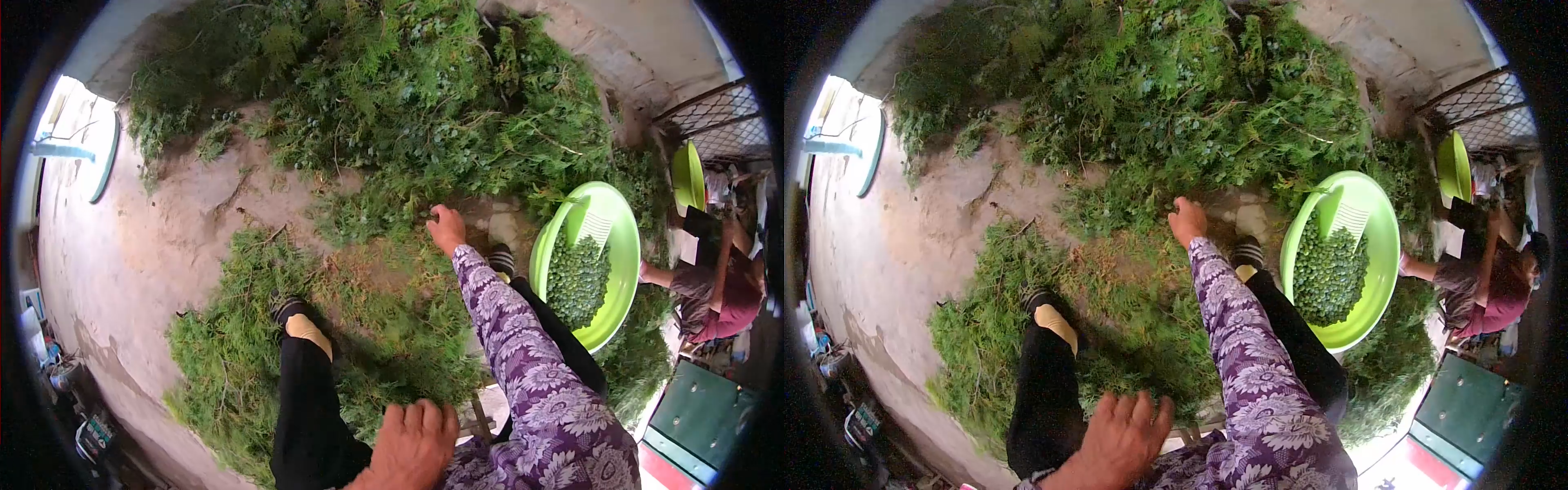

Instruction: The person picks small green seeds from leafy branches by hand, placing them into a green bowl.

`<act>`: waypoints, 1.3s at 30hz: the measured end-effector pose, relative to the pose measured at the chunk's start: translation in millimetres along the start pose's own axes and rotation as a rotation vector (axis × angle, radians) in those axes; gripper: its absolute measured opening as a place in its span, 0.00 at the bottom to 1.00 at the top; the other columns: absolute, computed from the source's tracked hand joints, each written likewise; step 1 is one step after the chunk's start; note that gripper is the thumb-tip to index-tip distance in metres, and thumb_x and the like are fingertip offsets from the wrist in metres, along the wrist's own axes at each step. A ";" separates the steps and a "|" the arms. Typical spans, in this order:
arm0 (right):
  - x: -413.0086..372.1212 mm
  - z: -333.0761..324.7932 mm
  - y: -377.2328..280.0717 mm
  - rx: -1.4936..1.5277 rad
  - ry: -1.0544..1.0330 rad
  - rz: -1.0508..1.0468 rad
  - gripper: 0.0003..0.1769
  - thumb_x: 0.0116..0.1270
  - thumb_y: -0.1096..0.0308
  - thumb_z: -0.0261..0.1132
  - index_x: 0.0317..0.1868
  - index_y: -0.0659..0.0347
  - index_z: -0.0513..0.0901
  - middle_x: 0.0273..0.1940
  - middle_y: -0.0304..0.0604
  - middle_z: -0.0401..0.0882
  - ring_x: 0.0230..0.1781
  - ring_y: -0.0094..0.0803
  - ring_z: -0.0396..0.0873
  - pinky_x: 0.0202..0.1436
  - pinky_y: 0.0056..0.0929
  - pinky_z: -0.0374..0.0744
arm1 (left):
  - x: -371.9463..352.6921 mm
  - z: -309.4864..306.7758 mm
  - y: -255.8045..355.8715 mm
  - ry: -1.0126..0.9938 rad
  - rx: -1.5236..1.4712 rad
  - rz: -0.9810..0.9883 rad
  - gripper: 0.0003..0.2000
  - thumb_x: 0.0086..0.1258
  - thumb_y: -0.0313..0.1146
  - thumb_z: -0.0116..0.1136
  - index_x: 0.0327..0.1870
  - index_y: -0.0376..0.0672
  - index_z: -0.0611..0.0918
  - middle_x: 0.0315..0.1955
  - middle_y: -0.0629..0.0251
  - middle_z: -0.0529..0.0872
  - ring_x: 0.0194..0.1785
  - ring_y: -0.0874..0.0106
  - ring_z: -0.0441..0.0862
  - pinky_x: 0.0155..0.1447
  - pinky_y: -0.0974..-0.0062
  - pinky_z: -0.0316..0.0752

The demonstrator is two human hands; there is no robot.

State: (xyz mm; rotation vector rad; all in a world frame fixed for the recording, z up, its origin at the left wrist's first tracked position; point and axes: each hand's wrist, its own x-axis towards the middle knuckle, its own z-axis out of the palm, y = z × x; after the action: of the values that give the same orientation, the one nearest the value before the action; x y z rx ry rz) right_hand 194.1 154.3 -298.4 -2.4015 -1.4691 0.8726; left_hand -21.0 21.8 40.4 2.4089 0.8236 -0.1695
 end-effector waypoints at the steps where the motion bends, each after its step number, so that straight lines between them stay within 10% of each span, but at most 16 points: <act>1: 5.1 6.3 -1.1 -0.022 0.036 -0.009 0.20 0.50 0.63 0.64 0.44 0.60 0.76 0.40 0.55 0.75 0.43 0.47 0.72 0.47 0.42 0.71 | -3.3 3.9 4.5 0.033 -0.053 -0.036 0.14 0.53 0.32 0.51 0.42 0.38 0.75 0.31 0.58 0.73 0.32 0.66 0.71 0.35 0.68 0.65; 8: 22.6 20.8 -17.7 -0.121 -0.050 0.114 0.19 0.52 0.67 0.65 0.45 0.62 0.75 0.51 0.57 0.66 0.46 0.50 0.71 0.47 0.42 0.73 | 0.9 -7.6 0.4 0.163 -0.131 -0.078 0.15 0.53 0.32 0.52 0.42 0.37 0.75 0.37 0.55 0.72 0.35 0.65 0.71 0.38 0.67 0.66; 14: 29.2 42.2 33.7 0.118 0.146 -0.014 0.12 0.54 0.70 0.63 0.40 0.57 0.77 0.23 0.44 0.75 0.24 0.43 0.75 0.31 0.35 0.75 | 1.2 -12.1 0.7 0.158 -0.103 -0.112 0.16 0.53 0.33 0.52 0.43 0.38 0.75 0.38 0.54 0.73 0.37 0.64 0.72 0.40 0.66 0.67; 16: 13.7 33.5 44.4 1.246 -0.268 0.381 0.07 0.59 0.69 0.59 0.38 0.58 0.74 0.25 0.44 0.74 0.26 0.34 0.75 0.27 0.31 0.73 | 0.1 -12.6 1.0 0.198 -0.084 -0.073 0.16 0.54 0.33 0.51 0.44 0.38 0.76 0.40 0.54 0.73 0.38 0.64 0.72 0.43 0.66 0.66; 23: -61.4 -9.2 36.8 2.053 -0.489 0.616 0.06 0.64 0.64 0.55 0.38 0.54 0.74 0.29 0.43 0.72 0.23 0.27 0.69 0.26 0.27 0.68 | 0.8 -16.3 7.6 0.165 -0.050 -0.048 0.16 0.54 0.33 0.50 0.45 0.39 0.75 0.40 0.54 0.74 0.40 0.65 0.72 0.45 0.65 0.67; 26: -77.0 -16.3 28.3 2.235 -0.695 0.405 0.09 0.63 0.60 0.56 0.39 0.54 0.75 0.27 0.41 0.71 0.22 0.26 0.67 0.26 0.25 0.67 | 0.2 -14.8 8.9 0.171 -0.068 -0.059 0.16 0.55 0.33 0.50 0.45 0.40 0.75 0.39 0.55 0.74 0.40 0.65 0.72 0.46 0.65 0.67; 39: -58.0 -13.9 4.1 1.783 -0.691 0.368 0.12 0.63 0.68 0.57 0.47 0.56 0.75 0.24 0.36 0.72 0.18 0.20 0.67 0.20 0.21 0.67 | -1.3 -22.2 2.8 0.155 -0.034 -0.075 0.16 0.56 0.34 0.49 0.45 0.40 0.75 0.39 0.54 0.74 0.40 0.64 0.73 0.47 0.64 0.67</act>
State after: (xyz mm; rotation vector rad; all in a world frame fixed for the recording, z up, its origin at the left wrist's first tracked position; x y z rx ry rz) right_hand 185.8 104.2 -266.9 -0.9124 0.1035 1.9404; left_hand -21.8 31.9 60.5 2.3829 0.9800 0.0029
